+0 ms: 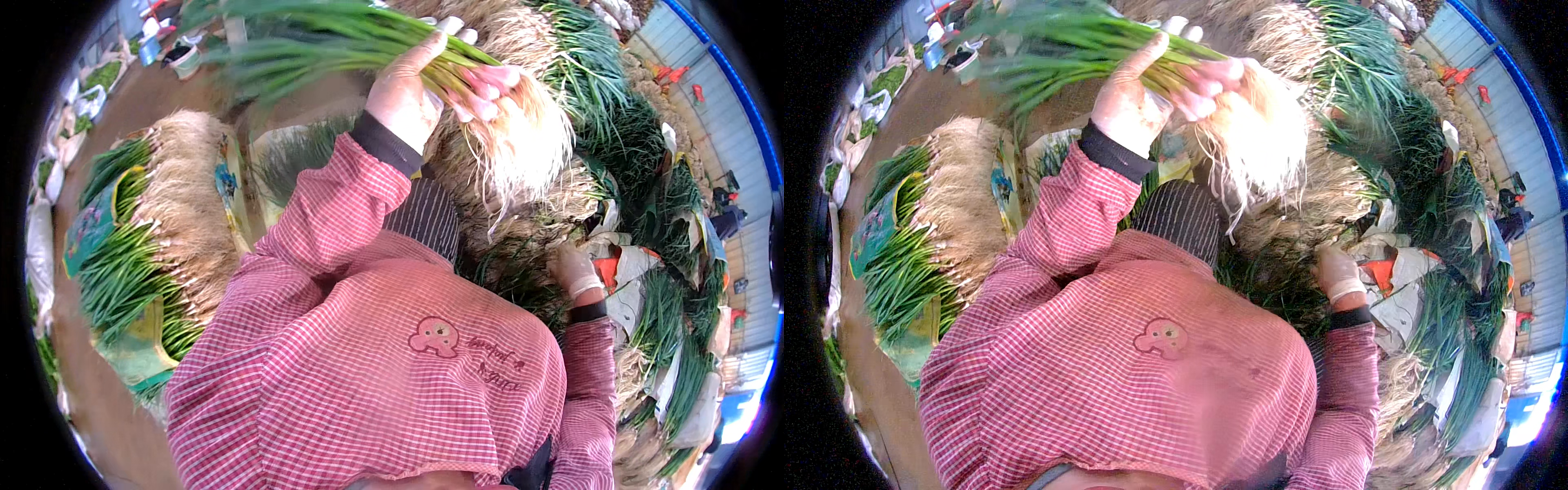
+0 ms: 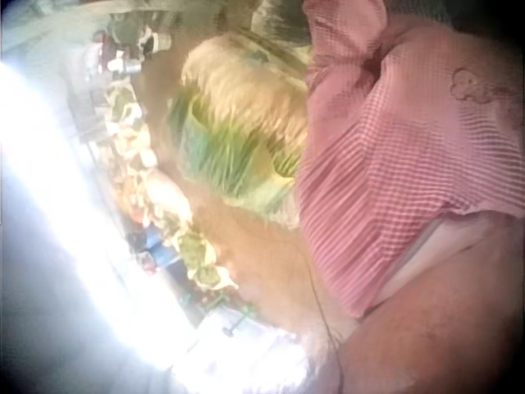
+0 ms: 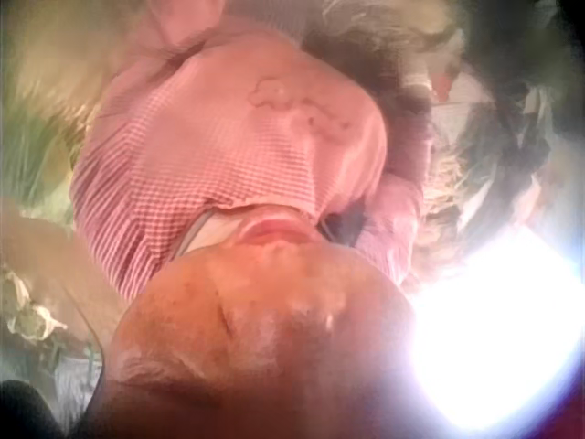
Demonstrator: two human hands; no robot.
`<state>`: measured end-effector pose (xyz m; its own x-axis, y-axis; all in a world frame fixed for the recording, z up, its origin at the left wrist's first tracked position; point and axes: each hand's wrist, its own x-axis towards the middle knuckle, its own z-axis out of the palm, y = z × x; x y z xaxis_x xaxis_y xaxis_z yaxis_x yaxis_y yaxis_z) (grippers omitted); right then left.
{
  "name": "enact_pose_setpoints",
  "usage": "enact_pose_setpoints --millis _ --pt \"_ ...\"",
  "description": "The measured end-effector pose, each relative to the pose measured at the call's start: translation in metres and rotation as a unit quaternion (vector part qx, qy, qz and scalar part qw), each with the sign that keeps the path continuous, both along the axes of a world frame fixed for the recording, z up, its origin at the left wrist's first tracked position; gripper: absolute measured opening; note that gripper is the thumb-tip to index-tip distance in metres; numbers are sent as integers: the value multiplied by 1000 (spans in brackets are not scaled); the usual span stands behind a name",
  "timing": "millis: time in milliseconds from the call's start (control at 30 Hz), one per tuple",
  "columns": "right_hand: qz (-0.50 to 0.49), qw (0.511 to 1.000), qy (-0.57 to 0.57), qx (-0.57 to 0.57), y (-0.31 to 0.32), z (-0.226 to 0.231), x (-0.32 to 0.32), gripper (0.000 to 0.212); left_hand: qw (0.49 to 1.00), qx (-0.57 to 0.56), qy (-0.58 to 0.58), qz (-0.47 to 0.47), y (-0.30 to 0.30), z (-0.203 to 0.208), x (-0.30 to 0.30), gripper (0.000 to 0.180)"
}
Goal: The person bundles scallions together by hand, removes damaged leaves, and places the finished bundles onto a pile on the floor.
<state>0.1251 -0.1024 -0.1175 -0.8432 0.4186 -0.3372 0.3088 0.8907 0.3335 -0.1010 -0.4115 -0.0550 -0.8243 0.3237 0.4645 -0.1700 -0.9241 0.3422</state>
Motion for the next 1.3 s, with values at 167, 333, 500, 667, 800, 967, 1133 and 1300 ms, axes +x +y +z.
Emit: enact_pose_setpoints --millis 167,333,500,667,800,967,1133,1300 --pt "65 703 243 -665 -76 48 -54 47 997 53 -52 7 10 7 14 31" --pt "54 440 339 -830 -162 52 -111 30 995 61 -75 4 17 12 26 25" --pt "138 592 334 -720 -162 49 -113 20 996 38 -23 78 -1 22 33 42" --pt "-35 646 220 -730 -164 42 -85 20 969 81 -26 230 -34 33 27 37" --pt "-57 655 246 -712 -107 18 -68 15 915 102 -5 390 -83 13 8 23" --pt "-29 784 239 -572 -39 -29 -45 21 821 -154 -84 543 -216 -28 20 23" --pt "-107 811 235 -525 34 -82 -23 17 754 -188 -276 565 -341 -77 33 25" --pt "-203 761 264 -557 88 -103 -13 15 711 -174 -461 502 -481 -182 7 24"
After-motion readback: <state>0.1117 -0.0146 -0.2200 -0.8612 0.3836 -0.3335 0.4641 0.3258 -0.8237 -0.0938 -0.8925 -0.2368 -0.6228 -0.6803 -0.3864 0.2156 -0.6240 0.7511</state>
